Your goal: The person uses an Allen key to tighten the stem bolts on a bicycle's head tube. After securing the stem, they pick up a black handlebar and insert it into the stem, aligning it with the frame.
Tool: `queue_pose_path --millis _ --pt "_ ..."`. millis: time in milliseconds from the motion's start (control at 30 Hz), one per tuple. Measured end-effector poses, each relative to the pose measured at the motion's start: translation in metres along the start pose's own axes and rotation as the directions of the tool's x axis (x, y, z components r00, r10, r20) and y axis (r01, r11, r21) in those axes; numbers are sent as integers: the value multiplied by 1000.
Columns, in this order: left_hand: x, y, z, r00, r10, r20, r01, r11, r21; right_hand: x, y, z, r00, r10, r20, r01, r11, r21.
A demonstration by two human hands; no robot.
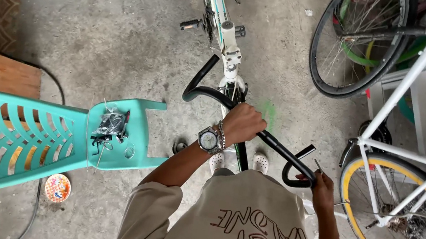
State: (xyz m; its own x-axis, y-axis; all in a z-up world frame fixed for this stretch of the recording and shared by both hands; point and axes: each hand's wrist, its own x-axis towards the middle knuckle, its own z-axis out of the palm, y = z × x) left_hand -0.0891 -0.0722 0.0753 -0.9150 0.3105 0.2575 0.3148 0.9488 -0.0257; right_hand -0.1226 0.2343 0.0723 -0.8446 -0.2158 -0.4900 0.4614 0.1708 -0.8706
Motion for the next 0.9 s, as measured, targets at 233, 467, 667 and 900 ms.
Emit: queue_pose_path --millis 233,467,667,900 --pt "0 5 19 992 119 -42 -121 991 -64 -9 54 -7 987 156 30 -145 962 -232" --pt "-2 27 -2 994 109 -22 -98 952 289 -27 102 22 920 363 151 -347 930 -122" --pt "-5 13 17 931 360 54 -361 932 13 -44 126 48 912 349 215 -312 932 -187" --pt "-2 6 19 851 510 124 -515 857 3 -71 139 74 895 340 290 -357 934 8"
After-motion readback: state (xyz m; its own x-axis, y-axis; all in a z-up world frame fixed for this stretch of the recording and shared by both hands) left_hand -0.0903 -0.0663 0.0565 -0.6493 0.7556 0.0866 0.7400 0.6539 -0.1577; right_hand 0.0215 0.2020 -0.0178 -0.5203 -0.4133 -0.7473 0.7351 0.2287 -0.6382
